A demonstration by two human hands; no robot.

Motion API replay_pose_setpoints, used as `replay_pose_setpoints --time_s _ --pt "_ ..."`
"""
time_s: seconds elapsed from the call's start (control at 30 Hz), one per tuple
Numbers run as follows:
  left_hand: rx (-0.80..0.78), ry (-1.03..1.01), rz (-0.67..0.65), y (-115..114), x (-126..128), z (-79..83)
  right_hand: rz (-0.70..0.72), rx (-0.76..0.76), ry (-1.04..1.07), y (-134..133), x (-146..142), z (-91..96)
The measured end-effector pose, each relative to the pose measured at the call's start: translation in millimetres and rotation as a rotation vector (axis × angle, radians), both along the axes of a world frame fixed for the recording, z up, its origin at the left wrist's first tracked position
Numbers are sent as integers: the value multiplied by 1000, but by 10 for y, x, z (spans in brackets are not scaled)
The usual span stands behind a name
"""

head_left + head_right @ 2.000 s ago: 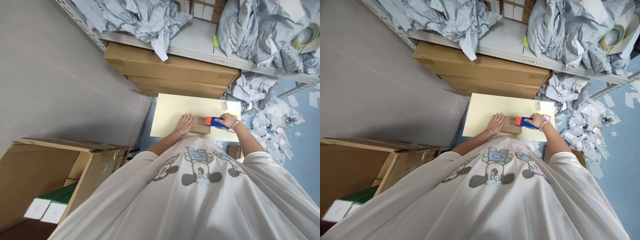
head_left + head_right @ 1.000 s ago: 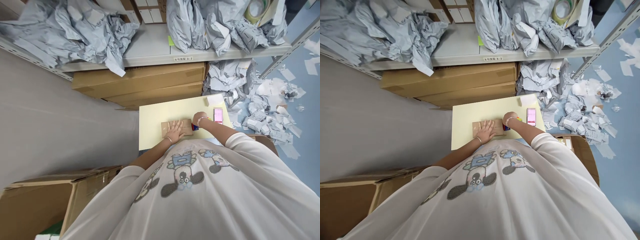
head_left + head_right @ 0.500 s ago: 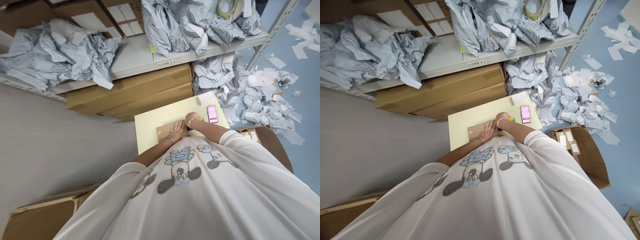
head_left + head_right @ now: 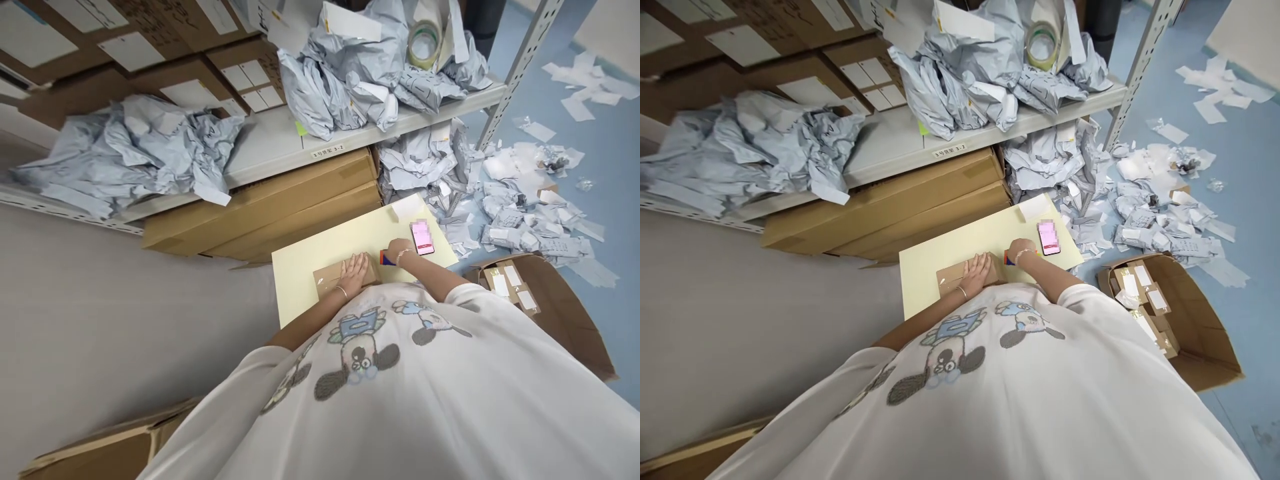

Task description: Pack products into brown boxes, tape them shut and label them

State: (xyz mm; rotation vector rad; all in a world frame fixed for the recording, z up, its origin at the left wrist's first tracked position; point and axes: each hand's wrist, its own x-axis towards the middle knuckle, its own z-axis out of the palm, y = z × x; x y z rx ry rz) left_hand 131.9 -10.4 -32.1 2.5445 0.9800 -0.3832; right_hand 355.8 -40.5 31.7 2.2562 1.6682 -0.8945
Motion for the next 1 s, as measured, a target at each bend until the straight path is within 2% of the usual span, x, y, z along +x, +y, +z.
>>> replay_pose_setpoints --time_s 0.13,0.23,0.33,0.43,0.5,0.63,0.83,1.0 --pt "-79 -46 -18 125 -112 175 -208 89 48 -242 337 6" --pt "-27 2 -8 198 -143 370 -263 100 151 -513 440 -141" --pt "2 69 -48 185 -50 497 -372 106 273 -732 464 -342" --pt "-33 122 -90 138 123 519 -503 126 328 -873 481 -496" --pt "-41 141 -102 146 222 511 -538 141 344 -952 504 -554" --pt "-72 97 -111 340 280 558 -569 170 342 -1155 567 -595" --pt "-201 -218 -28 817 30 778 -751 240 447 -1525 646 -604" --pt "-262 -326 29 997 -244 882 -834 334 495 -1677 662 -594"
